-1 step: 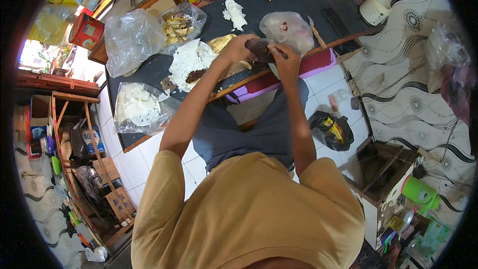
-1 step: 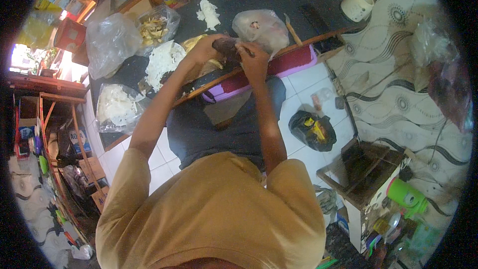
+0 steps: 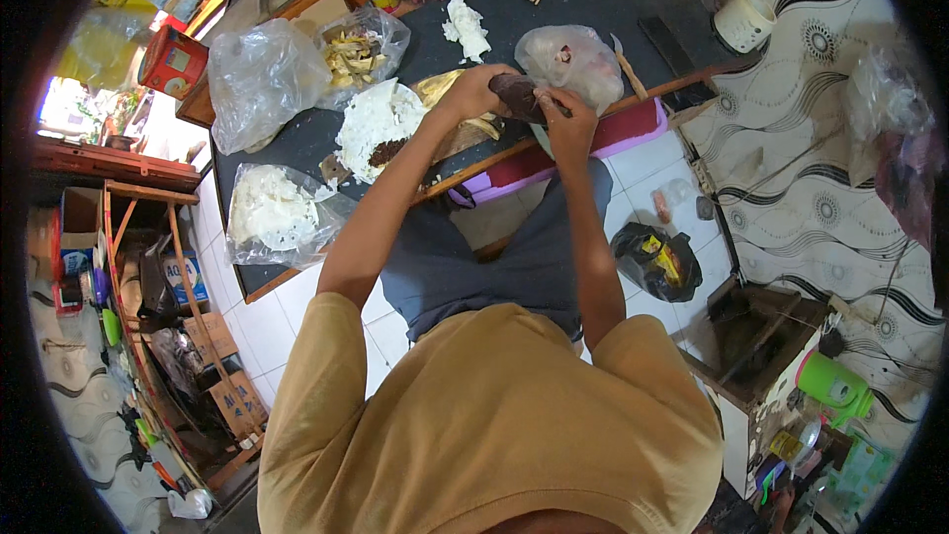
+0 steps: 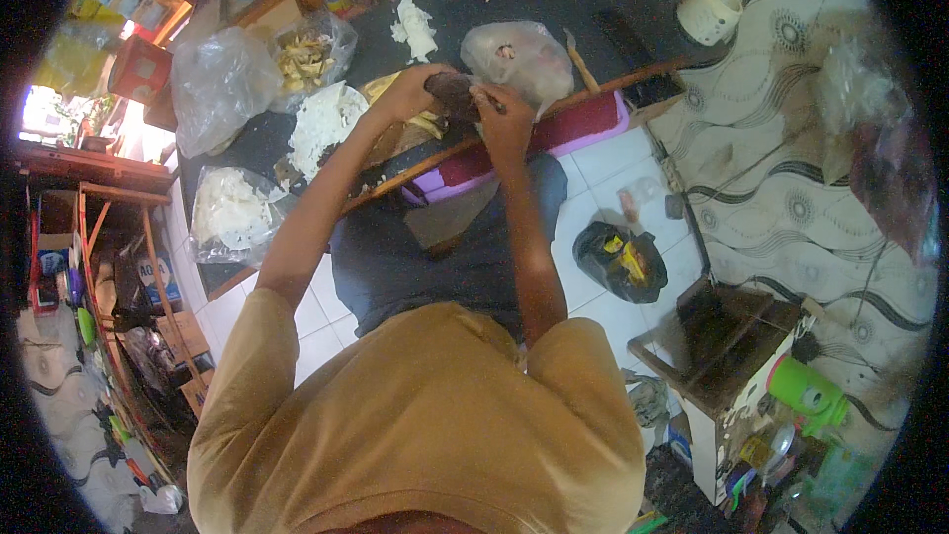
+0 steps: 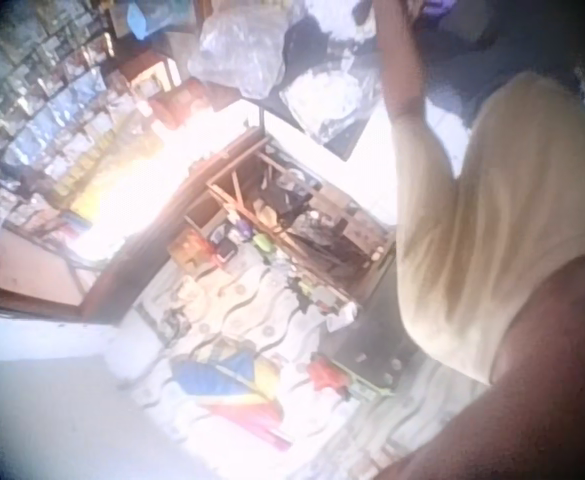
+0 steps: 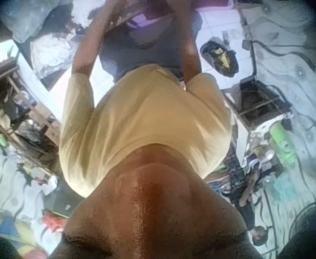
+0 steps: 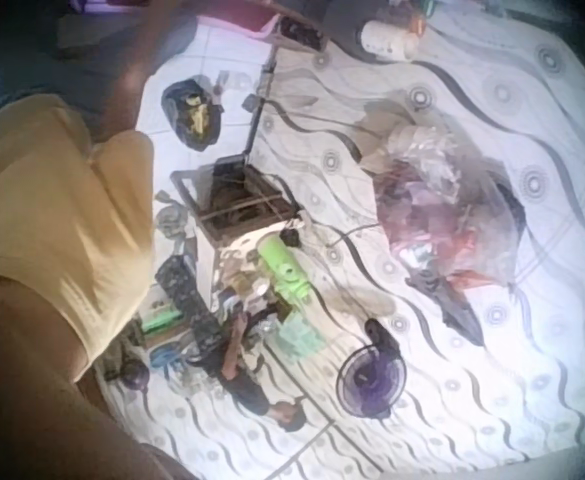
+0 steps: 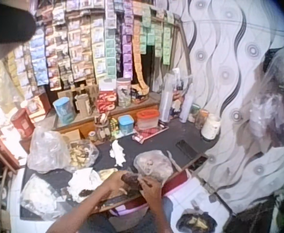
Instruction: The person prepares food items by hand on a table. They flatten a white dough-like sheet, place yellow strips on top, sprinkle a dark powder, and fold the sheet to enclose the filling. The process is repeated for multiple units.
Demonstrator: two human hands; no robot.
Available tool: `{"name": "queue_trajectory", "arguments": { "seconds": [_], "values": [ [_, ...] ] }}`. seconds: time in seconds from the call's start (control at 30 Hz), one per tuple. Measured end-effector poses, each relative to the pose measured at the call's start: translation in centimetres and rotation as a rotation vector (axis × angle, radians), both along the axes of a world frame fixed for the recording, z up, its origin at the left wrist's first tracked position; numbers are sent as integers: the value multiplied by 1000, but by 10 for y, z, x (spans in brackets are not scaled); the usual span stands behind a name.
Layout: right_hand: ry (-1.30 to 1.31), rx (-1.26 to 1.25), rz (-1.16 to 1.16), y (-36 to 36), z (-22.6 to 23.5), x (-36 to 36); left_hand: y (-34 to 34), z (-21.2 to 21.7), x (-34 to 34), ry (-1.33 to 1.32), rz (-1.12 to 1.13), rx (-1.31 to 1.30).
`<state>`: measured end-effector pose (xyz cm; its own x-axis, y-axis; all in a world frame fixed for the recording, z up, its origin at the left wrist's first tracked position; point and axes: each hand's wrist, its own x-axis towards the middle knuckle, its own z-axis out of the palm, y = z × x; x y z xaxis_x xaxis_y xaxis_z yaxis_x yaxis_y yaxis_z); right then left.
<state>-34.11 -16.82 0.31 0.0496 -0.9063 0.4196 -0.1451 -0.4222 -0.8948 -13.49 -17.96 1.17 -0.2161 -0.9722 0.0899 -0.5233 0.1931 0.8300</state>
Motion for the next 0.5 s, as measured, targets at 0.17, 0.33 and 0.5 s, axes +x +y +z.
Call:
{"name": "queue_trajectory", "arguments": {
  "seconds": [0.17, 0.33, 0.5],
  "values": [
    [65, -83, -213, -24, -31, 16, -48, -16, -1, -52, 82, -58],
    [154, -176, -288, -32, -59, 22, -41, -22, -13, -173, 318, -145],
    [181, -70, -283, -35, -67, 0, 59, -4, -53, -88, 518, -509]
  ]
}}
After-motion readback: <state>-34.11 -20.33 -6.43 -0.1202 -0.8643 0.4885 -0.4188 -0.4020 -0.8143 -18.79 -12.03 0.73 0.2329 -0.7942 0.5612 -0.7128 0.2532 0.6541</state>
